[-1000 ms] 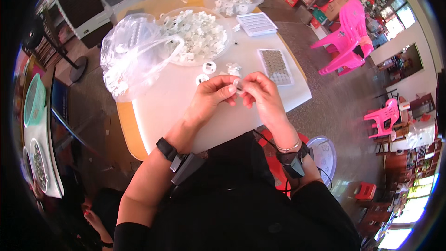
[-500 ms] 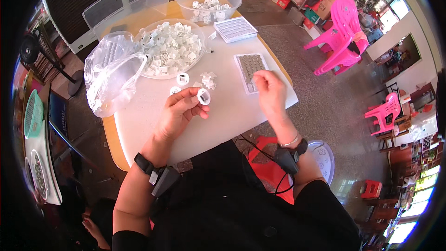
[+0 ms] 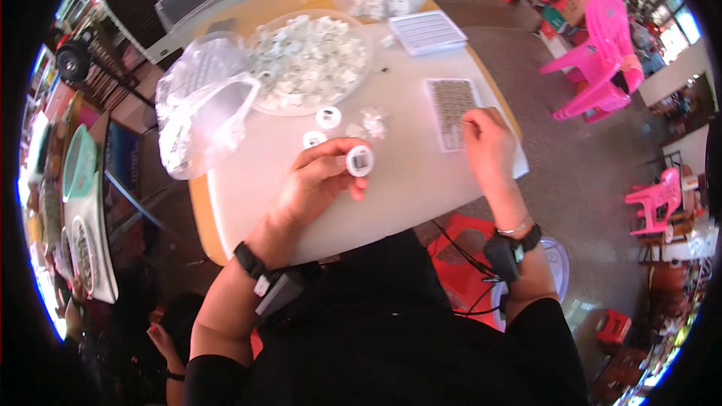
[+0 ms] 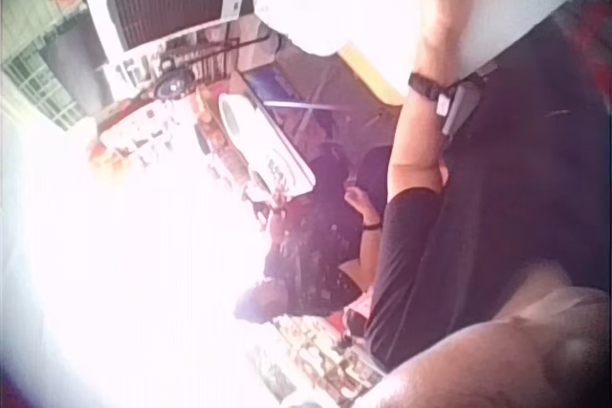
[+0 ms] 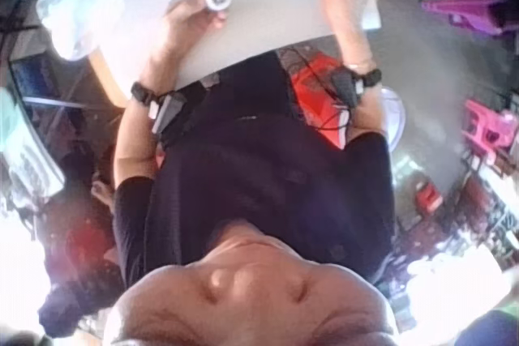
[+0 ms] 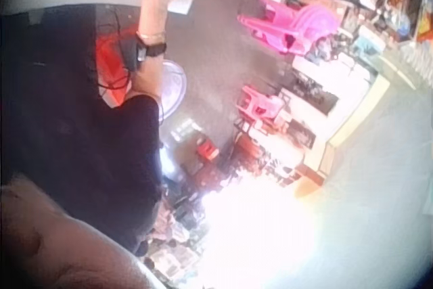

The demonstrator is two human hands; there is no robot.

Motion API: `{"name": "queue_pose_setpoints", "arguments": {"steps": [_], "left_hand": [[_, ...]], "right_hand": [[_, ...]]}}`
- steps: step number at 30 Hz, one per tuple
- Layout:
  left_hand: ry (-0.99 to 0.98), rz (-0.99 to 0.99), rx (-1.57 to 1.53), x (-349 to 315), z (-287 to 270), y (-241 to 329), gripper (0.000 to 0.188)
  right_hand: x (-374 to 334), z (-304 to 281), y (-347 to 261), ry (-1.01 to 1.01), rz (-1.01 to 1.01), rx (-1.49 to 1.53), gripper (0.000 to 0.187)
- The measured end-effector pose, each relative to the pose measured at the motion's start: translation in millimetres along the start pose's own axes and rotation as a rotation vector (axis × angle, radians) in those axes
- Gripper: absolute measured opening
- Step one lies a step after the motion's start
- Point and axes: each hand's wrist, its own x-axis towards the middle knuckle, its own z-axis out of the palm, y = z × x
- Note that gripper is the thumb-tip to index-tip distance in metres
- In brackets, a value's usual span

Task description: The user is seen assembling small white electronic or plastic components by hand.

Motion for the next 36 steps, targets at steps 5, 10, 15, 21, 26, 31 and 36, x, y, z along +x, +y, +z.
{"name": "queue_pose_setpoints", "arguments": {"steps": [5,10,15,21,26,31,36], "left_hand": [[0.046,0.033,-0.001,0.2,-2.2,-3.8,0.040],[-0.043,0.022,-0.086,-1.8,-2.7,-3.5,0.032],[-0.061,0.018,-0.055,-2.3,-3.4,-1.8,0.032],[-0.094,-0.001,-0.051,-2.3,-5.6,-1.7,0.032],[-0.106,-0.018,-0.076,-2.0,-6.3,-2.1,0.031],[-0.073,-0.031,-0.055,-2.4,-4.1,-1.1,0.032],[-0.086,-0.050,-0.031,-2.0,-3.4,-2.4,0.032]], "right_hand": [[-5.1,-9.2,-60.5,-0.036,0.157,0.359,0.009],[-13.2,8.1,-113.9,-0.024,-0.156,0.605,0.013],[-19.0,14.9,-120.2,-0.060,-0.228,0.569,0.015],[-15.1,9.2,-120.0,-0.114,-0.353,0.497,0.014],[-17.3,9.6,-117.7,-0.122,-0.342,0.530,0.014],[-23.3,11.5,-114.4,-0.135,-0.273,0.567,0.013],[-24.9,13.8,-113.1,-0.073,-0.339,0.471,0.015]]}}
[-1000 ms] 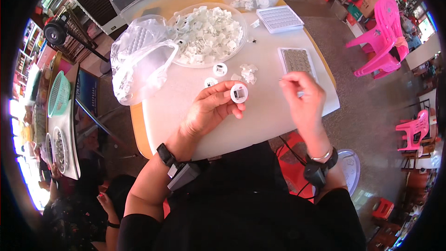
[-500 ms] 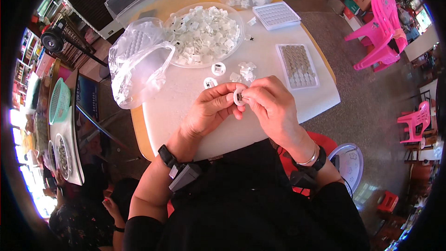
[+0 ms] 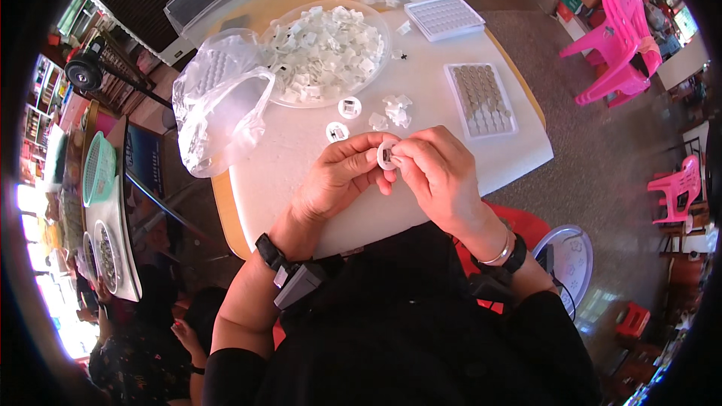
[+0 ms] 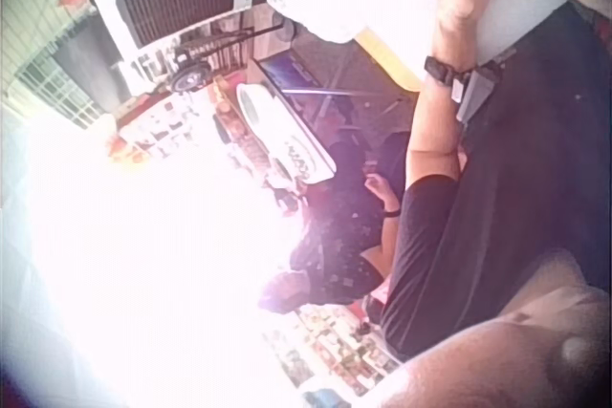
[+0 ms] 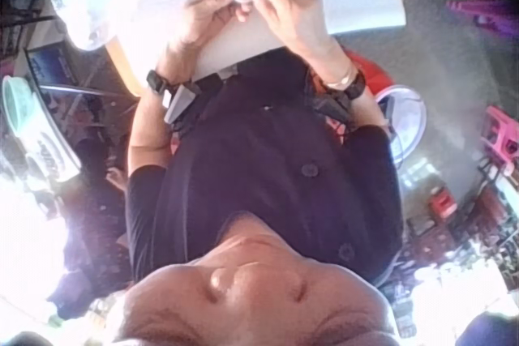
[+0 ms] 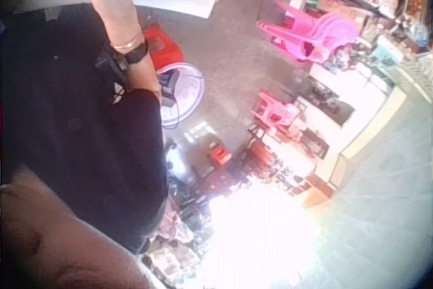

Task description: The user is seen assembling small white electronic or plastic components by hand.

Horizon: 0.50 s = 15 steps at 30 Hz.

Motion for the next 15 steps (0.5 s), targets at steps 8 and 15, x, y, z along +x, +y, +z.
{"name": "queue_pose_setpoints", "arguments": {"steps": [8,15], "left_hand": [[-0.020,-0.019,0.087,2.7,1.0,0.6,0.034],[-0.001,-0.042,0.080,3.6,2.4,0.1,0.035]], "right_hand": [[0.7,2.0,2.8,-0.049,-0.099,-0.174,0.025],[-6.3,11.1,0.3,0.007,0.260,0.259,0.011]]}}
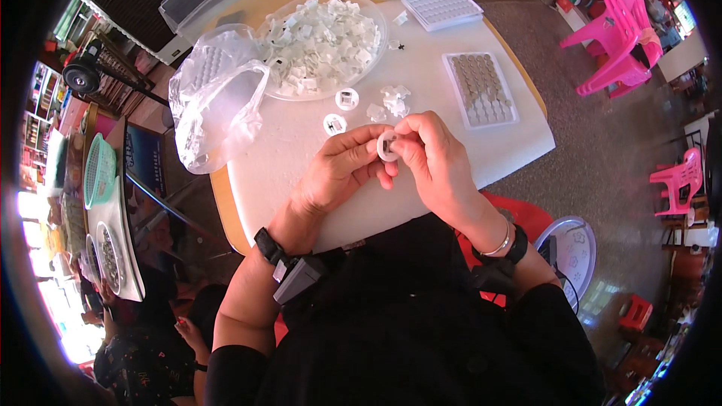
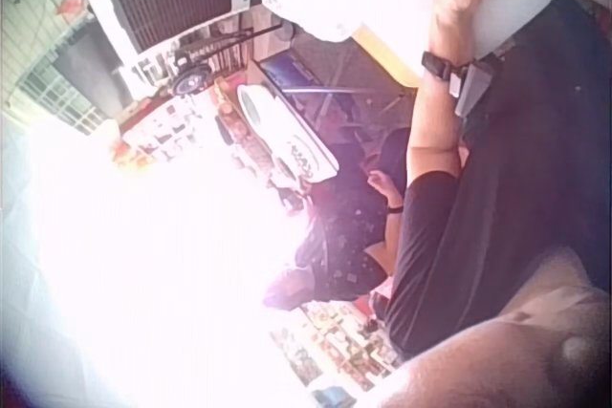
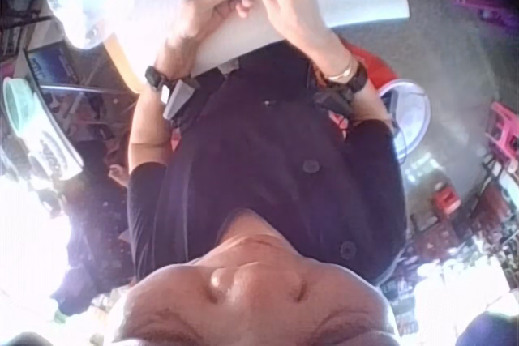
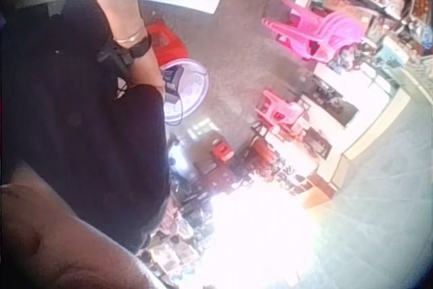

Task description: The user is seen assembling small white electronic or plastic components by hand.

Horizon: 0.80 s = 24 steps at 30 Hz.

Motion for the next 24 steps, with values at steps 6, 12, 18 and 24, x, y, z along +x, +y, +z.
{"name": "queue_pose_setpoints", "arguments": {"steps": [6,12,18,24], "left_hand": [[0.016,0.007,0.018,-0.6,-3.7,-1.5,0.035],[0.066,0.101,0.017,-1.7,-8.9,-3.9,0.033],[0.122,0.089,-0.029,0.0,-2.6,0.4,0.032],[0.135,0.036,0.011,-3.5,-1.4,3.9,0.031]], "right_hand": [[2.8,-1.5,-5.4,0.012,-0.089,-0.188,0.006],[4.4,-31.6,7.2,0.127,-0.023,-0.204,0.008],[6.7,-123.4,72.5,0.323,0.098,-0.671,0.007],[6.2,-123.9,84.6,0.150,0.077,-0.739,0.007]]}}
